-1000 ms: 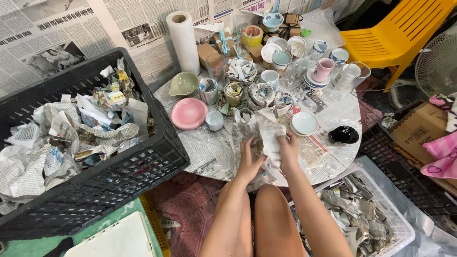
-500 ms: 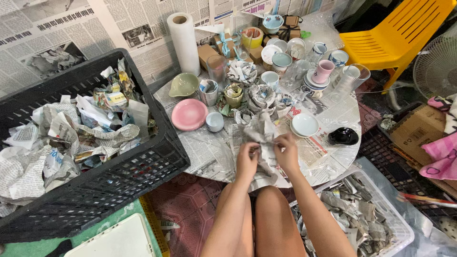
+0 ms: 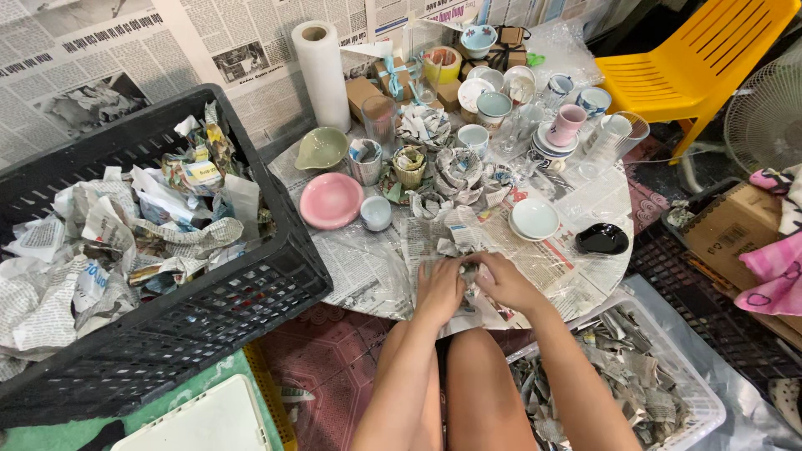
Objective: The person sits on the floor and wraps various small ceramic dishes, including bowls and cups, with newspaper. They fold the paper around each item and place the wrapped pieces into a white plastic bin.
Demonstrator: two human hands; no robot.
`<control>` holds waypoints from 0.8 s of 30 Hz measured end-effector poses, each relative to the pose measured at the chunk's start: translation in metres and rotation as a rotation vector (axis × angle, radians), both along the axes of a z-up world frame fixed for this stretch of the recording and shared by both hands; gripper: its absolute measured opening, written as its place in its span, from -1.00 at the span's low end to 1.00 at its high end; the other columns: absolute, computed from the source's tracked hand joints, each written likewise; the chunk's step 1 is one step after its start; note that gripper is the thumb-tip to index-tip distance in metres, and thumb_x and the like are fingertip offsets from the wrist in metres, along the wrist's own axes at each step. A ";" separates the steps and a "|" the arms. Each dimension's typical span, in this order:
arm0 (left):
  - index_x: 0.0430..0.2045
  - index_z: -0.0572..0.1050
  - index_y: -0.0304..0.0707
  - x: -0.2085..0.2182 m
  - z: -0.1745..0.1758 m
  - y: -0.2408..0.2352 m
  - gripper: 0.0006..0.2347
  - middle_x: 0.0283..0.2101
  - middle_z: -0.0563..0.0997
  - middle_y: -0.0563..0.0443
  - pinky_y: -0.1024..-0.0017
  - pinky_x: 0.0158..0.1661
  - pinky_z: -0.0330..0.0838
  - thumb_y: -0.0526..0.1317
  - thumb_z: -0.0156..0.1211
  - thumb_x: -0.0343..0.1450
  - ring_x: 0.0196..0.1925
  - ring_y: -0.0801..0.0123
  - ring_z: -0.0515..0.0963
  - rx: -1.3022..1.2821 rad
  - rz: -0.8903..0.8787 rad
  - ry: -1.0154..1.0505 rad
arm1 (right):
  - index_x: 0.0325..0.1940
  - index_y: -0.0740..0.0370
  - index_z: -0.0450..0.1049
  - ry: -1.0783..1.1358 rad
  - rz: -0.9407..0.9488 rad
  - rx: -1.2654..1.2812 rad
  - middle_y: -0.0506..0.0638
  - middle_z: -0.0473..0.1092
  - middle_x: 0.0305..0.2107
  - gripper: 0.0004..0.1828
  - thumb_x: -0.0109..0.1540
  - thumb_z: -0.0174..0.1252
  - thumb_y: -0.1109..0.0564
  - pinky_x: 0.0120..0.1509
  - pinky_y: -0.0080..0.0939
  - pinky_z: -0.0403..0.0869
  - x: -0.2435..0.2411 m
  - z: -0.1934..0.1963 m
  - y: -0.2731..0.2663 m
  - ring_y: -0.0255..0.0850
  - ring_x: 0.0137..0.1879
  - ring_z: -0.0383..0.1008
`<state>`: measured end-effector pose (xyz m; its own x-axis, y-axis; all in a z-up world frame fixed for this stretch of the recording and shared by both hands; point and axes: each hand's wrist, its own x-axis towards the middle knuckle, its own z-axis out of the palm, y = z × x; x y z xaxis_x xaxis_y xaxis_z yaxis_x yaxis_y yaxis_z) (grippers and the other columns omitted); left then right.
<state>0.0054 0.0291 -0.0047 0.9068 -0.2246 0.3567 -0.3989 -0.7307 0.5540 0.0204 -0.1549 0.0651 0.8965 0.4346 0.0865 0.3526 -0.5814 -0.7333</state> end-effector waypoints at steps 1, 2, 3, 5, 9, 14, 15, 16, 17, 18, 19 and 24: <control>0.15 0.42 -0.22 0.003 -0.003 -0.001 -0.64 0.15 0.55 -0.10 -0.14 0.24 0.10 -0.19 0.06 0.44 0.26 0.05 0.44 0.034 -0.002 0.017 | 0.11 0.23 0.49 -0.077 0.070 0.005 0.17 0.44 0.06 -0.51 0.14 0.23 0.00 0.31 0.10 0.34 -0.003 0.000 -0.003 0.10 0.19 0.39; 0.18 0.41 -0.20 0.007 -0.005 -0.004 -0.65 0.14 0.56 -0.09 -0.10 0.24 0.12 -0.20 0.03 0.48 0.26 0.08 0.45 0.066 0.007 0.061 | 0.07 0.26 0.49 -0.155 0.138 0.009 0.23 0.41 0.10 -0.46 0.08 0.33 -0.04 0.29 0.12 0.33 -0.007 0.000 -0.007 0.13 0.21 0.37; 0.21 0.40 -0.18 0.013 -0.006 -0.007 -0.66 0.13 0.58 -0.07 -0.07 0.25 0.13 -0.21 0.00 0.51 0.26 0.12 0.46 0.099 0.017 0.105 | 0.02 0.28 0.49 -0.232 0.207 0.013 0.29 0.37 0.14 -0.40 0.02 0.43 -0.08 0.27 0.14 0.31 -0.009 -0.001 -0.009 0.17 0.23 0.36; 0.27 0.35 -0.18 0.023 -0.004 -0.012 -0.64 0.08 0.60 -0.07 -0.01 0.23 0.17 -0.21 0.00 0.55 0.25 0.12 0.47 0.142 0.035 0.176 | 0.06 0.32 0.50 -0.331 0.159 -0.046 0.29 0.40 0.09 -0.39 0.02 0.41 -0.04 0.24 0.14 0.32 -0.013 -0.009 -0.007 0.20 0.19 0.36; 0.28 0.32 -0.18 0.027 0.010 -0.012 -0.56 0.07 0.56 -0.12 0.09 0.22 0.22 -0.16 0.12 0.48 0.20 0.09 0.48 -0.074 0.111 0.204 | -0.10 0.24 0.60 -0.273 -0.085 0.028 0.10 0.54 -0.08 -0.77 0.20 0.27 0.11 0.24 0.00 0.43 -0.007 -0.027 0.002 0.06 0.10 0.47; 0.12 0.38 -0.25 0.017 0.018 0.004 -0.57 0.26 0.43 -0.24 0.11 0.25 0.19 -0.15 0.26 0.37 0.30 -0.06 0.37 -0.264 0.159 -0.129 | -0.23 0.25 0.64 -0.219 -0.303 -0.048 0.09 0.55 -0.29 -0.87 0.16 0.30 0.18 0.09 -0.01 0.43 0.014 -0.041 0.020 0.08 -0.06 0.45; 0.11 0.39 -0.24 0.016 0.016 0.009 -0.57 0.30 0.42 -0.24 0.12 0.25 0.18 -0.15 0.27 0.36 0.32 -0.04 0.36 -0.256 0.087 -0.079 | -0.24 0.25 0.64 -0.214 -0.347 -0.064 0.09 0.55 -0.32 -0.87 0.16 0.31 0.18 0.07 -0.01 0.42 0.017 -0.044 0.023 0.08 -0.09 0.44; 0.09 0.40 -0.24 0.015 0.013 0.012 -0.58 0.34 0.41 -0.24 0.12 0.24 0.18 -0.15 0.27 0.35 0.34 -0.02 0.35 -0.250 0.015 -0.027 | -0.22 0.24 0.63 -0.193 -0.358 -0.066 0.07 0.56 -0.31 -0.86 0.15 0.30 0.19 0.07 -0.03 0.45 0.020 -0.046 0.025 0.05 -0.11 0.47; 0.10 0.43 -0.25 0.013 0.009 0.013 -0.57 0.31 0.42 -0.19 0.08 0.22 0.17 -0.16 0.28 0.34 0.33 0.02 0.35 -0.168 -0.001 -0.029 | -0.21 0.22 0.62 -0.172 -0.368 -0.067 0.05 0.56 -0.31 -0.84 0.14 0.30 0.19 0.07 -0.05 0.47 0.023 -0.048 0.027 0.01 -0.13 0.50; 0.11 0.46 -0.27 0.013 0.005 0.014 -0.56 0.28 0.44 -0.15 0.05 0.19 0.16 -0.16 0.28 0.33 0.32 0.05 0.36 -0.087 -0.020 -0.033 | -0.20 0.21 0.62 -0.153 -0.381 -0.068 0.03 0.56 -0.30 -0.83 0.13 0.29 0.19 0.07 -0.08 0.49 0.025 -0.049 0.029 -0.02 -0.14 0.53; 0.12 0.49 -0.28 0.013 0.002 0.014 -0.55 0.26 0.45 -0.11 0.01 0.16 0.15 -0.17 0.28 0.33 0.32 0.09 0.36 -0.006 -0.039 -0.037 | -0.23 0.22 0.63 -0.203 -0.373 -0.091 0.05 0.55 -0.28 -0.84 0.11 0.31 0.20 0.07 -0.07 0.49 0.025 -0.050 0.031 0.00 -0.12 0.51; -0.18 0.64 -0.16 0.019 -0.009 0.006 -0.82 0.07 0.57 0.14 0.04 0.15 0.22 -0.16 0.18 0.44 0.20 0.21 0.44 0.114 0.057 0.032 | -0.13 0.18 0.65 -0.213 -0.310 -0.054 0.07 0.51 -0.13 -0.80 0.17 0.33 0.16 0.14 -0.10 0.49 0.014 -0.040 0.029 0.00 0.04 0.49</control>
